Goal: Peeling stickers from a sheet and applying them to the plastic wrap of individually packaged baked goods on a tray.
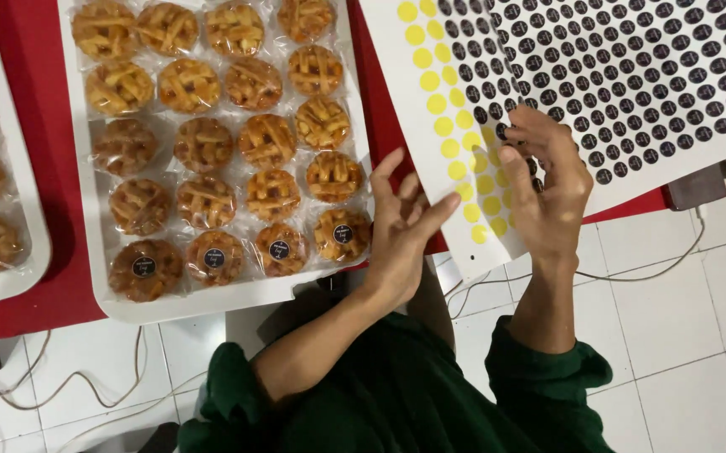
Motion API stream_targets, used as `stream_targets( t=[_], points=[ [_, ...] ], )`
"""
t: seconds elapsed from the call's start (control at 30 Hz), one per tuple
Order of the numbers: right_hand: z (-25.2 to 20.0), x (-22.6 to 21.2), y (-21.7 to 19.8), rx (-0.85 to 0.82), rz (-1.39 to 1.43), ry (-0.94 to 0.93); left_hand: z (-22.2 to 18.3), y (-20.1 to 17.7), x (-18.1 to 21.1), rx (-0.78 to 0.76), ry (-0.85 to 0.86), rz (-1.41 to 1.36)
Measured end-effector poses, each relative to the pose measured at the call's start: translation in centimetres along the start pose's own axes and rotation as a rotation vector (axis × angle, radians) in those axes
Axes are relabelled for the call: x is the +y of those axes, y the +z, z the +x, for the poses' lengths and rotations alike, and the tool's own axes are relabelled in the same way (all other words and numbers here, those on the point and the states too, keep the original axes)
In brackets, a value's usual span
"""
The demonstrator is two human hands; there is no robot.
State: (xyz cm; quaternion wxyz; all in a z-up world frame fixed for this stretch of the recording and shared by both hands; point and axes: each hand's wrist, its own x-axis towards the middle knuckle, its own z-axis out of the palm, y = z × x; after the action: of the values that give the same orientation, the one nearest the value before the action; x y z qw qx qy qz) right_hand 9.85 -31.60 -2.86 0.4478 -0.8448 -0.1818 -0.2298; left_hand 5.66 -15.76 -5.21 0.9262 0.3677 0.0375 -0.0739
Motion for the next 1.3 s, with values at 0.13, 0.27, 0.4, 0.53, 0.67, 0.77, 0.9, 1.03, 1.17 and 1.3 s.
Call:
stream_targets(
  t=[0.13, 0.27, 0.4, 0.53, 0.67, 0.77, 0.9, 1.03, 1.17, 1.3],
  points=[
    [-0.1, -0.5, -0.4, -0.024, 0.023, 0.075, 3.0, 0.8, -1.6, 0.104, -0.155, -0.092],
    [-0.5, -0.1, -1.4, -0.141, -0.003, 0.171, 4.5, -1.5, -6.2, 0.156, -0.319, -0.152],
    [-0.6, 0.2, -1.9, -0.147, -0.058, 0.215, 4.4, -2.9, -8.2, 0.219, -0.362, -0.105],
    [-0.8, 0.3, -1.6, -0.1, -0.066, 0.138, 3.3, -0.3, -4.8, 0.165, -0.32, -0.021],
    [-0.7, 0.2, -1.3, -0.063, -0.045, 0.093, 3.3, -0.4, -4.8, 0.131, -0.293, 0.039],
    [-0.7, 0.3, -1.2, -0.056, -0.053, 0.09, 2.8, 0.3, -4.2, 0.096, -0.263, 0.07],
    [-0.2, -0.1, -1.1, -0.021, 0.0, 0.106, 2.2, 0.8, -3.6, 0.063, -0.237, 0.07],
    [-0.3, 0.0, -1.0, 0.004, 0.016, 0.13, 2.5, 0.5, -3.8, 0.047, -0.231, 0.075],
    [-0.5, -0.1, -1.2, 0.019, 0.039, 0.16, 2.5, 0.7, -4.0, 0.05, -0.219, 0.049],
    [-0.8, 0.7, -1.0, 0.06, 0.073, 0.185, 2.8, 0.3, -4.8, 0.038, -0.2, 0.043]
  ],
)
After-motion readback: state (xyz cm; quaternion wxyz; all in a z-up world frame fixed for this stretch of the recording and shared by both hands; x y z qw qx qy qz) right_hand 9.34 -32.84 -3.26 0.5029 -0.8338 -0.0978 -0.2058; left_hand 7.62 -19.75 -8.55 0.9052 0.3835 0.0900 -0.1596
